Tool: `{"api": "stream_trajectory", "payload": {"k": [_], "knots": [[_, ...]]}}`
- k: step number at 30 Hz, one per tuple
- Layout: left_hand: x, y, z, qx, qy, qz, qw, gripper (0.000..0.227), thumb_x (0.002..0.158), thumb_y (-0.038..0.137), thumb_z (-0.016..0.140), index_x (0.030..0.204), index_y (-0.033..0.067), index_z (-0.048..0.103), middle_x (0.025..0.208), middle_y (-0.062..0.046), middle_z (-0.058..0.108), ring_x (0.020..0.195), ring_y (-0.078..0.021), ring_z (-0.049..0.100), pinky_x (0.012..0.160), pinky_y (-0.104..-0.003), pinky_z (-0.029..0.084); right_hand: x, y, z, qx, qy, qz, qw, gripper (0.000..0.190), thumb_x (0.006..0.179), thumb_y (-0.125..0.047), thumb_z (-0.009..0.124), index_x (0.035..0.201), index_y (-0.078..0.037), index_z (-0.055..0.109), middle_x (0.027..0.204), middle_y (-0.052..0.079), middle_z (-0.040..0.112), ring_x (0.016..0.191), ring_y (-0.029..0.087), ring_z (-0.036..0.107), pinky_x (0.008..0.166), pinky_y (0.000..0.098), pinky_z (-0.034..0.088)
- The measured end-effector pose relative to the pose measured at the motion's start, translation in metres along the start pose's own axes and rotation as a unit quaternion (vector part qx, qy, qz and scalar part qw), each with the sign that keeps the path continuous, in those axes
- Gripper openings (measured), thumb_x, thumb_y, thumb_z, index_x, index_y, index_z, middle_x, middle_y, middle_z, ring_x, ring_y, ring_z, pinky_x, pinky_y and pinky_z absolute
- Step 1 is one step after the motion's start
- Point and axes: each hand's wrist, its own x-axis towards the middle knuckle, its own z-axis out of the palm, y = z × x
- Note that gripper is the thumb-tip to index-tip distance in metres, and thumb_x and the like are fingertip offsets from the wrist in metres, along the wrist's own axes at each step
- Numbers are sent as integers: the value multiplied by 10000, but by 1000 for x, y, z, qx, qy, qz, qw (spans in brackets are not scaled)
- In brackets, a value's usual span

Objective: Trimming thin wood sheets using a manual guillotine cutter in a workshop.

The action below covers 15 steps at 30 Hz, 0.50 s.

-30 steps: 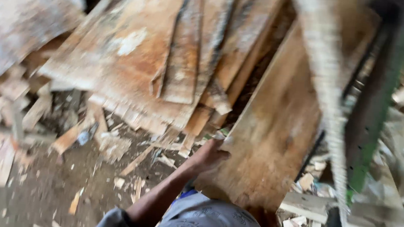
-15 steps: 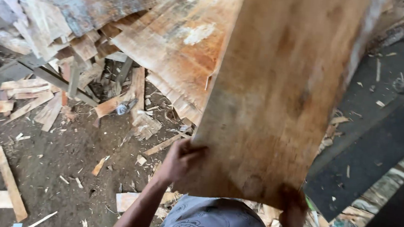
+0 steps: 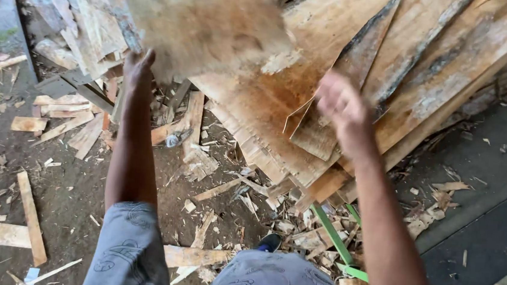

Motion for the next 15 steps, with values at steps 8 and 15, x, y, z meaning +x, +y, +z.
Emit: {"api": "stream_trajectory", "payload": {"k": [8,15], "knots": [[-177,-123,123,113,1,-82,990,673,982,77,606,1612,143,379,1583,-132,450,724,-405,579,692,-615,553,-185,229,-10,90,-106,321,937,528,925,-228,660,1397,-6,576,1343,149,702,1177,249,717,1018,378,606],[-246,-184,250,373,-229,226,870,724,951,188,703,1566,44,351,1653,-215,317,1539,-386,227,1260,-546,165,-300,364,-58,125,-25,296,947,531,945,-162,686,1435,-6,556,1268,131,731,1129,186,702,940,314,604]]}}
